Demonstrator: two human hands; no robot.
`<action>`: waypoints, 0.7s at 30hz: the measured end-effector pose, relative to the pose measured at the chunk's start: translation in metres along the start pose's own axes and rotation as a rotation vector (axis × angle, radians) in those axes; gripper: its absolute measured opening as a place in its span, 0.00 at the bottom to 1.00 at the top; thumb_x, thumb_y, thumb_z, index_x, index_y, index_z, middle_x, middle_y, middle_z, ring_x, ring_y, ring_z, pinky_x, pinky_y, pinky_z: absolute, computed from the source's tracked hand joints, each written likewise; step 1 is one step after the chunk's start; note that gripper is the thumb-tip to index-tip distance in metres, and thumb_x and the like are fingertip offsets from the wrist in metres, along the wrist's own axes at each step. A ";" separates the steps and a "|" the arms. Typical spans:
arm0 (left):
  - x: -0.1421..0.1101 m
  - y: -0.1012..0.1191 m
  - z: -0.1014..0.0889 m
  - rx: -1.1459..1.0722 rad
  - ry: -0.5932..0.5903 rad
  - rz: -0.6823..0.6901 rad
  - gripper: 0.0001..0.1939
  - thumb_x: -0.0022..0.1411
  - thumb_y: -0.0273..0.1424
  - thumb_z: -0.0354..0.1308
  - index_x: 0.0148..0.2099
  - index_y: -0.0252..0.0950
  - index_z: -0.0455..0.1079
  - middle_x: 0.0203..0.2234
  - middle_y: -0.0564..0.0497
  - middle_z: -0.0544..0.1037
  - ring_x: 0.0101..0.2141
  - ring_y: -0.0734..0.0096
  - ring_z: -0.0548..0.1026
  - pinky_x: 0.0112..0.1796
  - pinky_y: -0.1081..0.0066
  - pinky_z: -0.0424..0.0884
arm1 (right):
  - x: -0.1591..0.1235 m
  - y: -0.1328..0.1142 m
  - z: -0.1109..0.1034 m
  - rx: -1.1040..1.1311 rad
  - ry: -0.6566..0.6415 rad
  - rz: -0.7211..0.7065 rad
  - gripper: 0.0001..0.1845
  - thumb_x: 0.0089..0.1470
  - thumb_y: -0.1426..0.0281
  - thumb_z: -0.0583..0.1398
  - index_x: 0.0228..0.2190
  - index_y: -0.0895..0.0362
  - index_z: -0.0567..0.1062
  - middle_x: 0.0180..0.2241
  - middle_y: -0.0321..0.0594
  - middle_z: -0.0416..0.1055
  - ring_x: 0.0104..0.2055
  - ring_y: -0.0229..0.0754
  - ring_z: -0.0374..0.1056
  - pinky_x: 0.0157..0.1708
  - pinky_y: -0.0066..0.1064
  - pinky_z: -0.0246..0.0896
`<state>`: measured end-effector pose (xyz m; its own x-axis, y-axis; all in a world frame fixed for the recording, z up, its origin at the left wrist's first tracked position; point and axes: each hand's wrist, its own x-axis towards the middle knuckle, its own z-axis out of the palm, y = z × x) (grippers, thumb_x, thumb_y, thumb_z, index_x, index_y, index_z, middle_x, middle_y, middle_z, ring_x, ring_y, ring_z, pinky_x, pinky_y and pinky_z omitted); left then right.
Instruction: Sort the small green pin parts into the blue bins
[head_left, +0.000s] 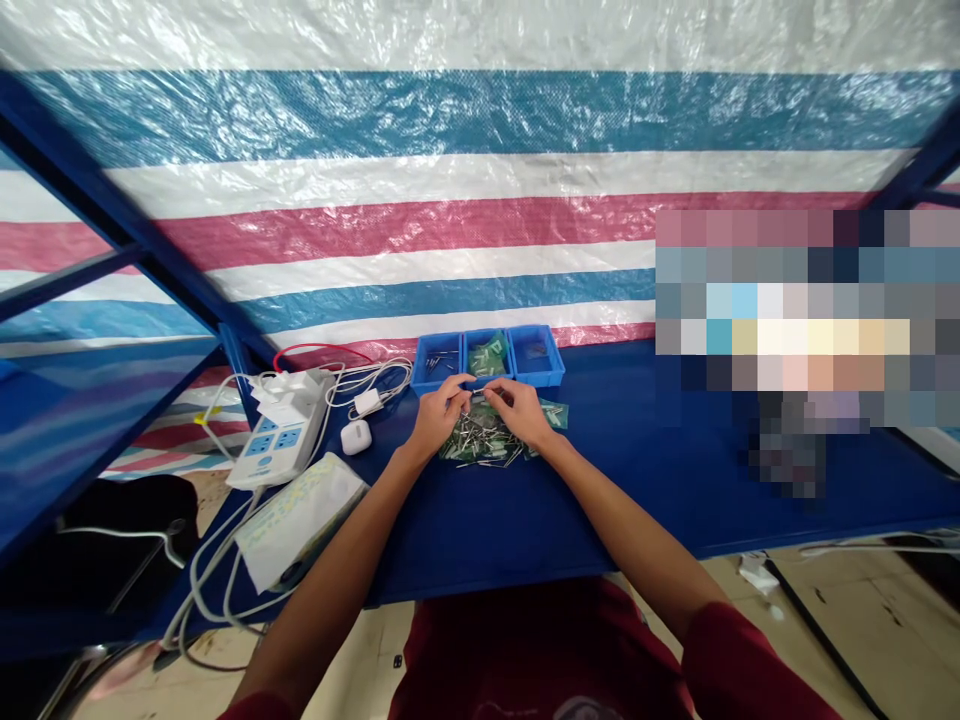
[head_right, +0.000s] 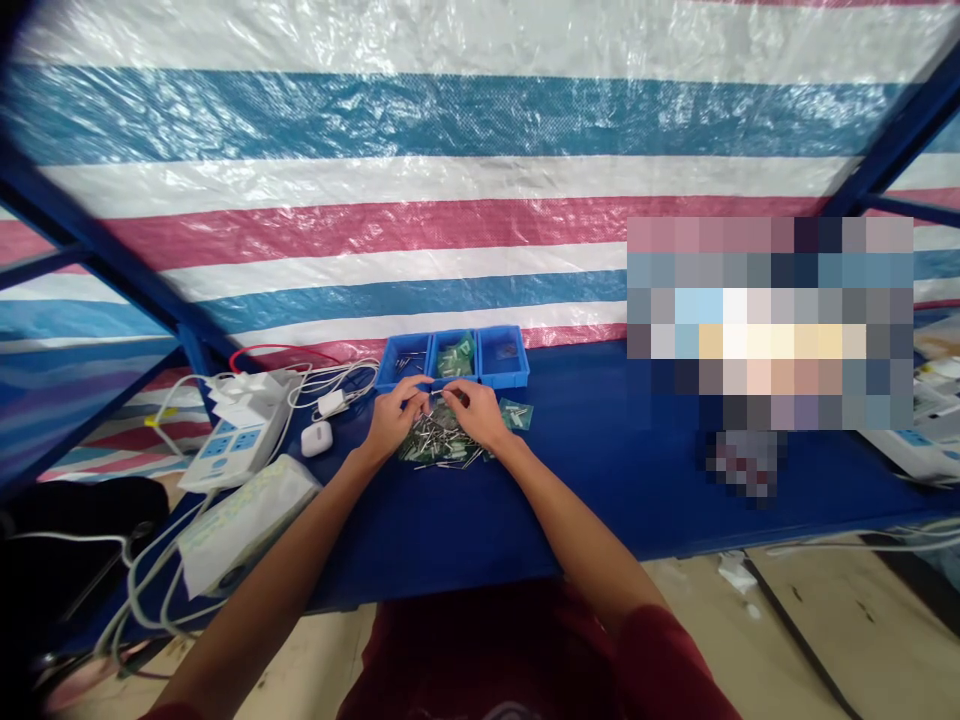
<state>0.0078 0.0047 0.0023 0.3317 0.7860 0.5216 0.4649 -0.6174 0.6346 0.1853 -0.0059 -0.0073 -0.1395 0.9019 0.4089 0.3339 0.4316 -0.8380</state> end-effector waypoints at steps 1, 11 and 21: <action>0.000 0.000 -0.001 0.001 0.000 0.000 0.14 0.67 0.35 0.48 0.49 0.36 0.69 0.19 0.57 0.73 0.18 0.77 0.67 0.27 0.76 0.65 | 0.000 0.000 0.000 0.018 0.000 -0.001 0.13 0.57 0.62 0.54 0.31 0.57 0.75 0.27 0.37 0.72 0.25 0.36 0.63 0.30 0.27 0.57; 0.003 -0.001 0.006 -0.354 0.111 -0.196 0.15 0.58 0.39 0.61 0.42 0.33 0.73 0.27 0.48 0.80 0.24 0.71 0.75 0.31 0.71 0.72 | 0.001 0.001 -0.001 0.185 0.055 0.085 0.15 0.53 0.58 0.57 0.28 0.57 0.74 0.24 0.34 0.67 0.22 0.35 0.58 0.25 0.27 0.54; 0.005 -0.009 0.013 -0.417 0.269 -0.231 0.17 0.57 0.44 0.60 0.31 0.35 0.64 0.32 0.45 0.80 0.33 0.66 0.78 0.33 0.68 0.74 | 0.001 0.002 0.001 0.053 0.055 0.073 0.16 0.55 0.58 0.54 0.28 0.56 0.75 0.24 0.36 0.70 0.24 0.37 0.62 0.29 0.28 0.58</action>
<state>0.0160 0.0142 -0.0082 0.0125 0.9005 0.4346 0.1182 -0.4329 0.8936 0.1851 -0.0042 -0.0089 -0.0652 0.9292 0.3639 0.2915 0.3665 -0.8836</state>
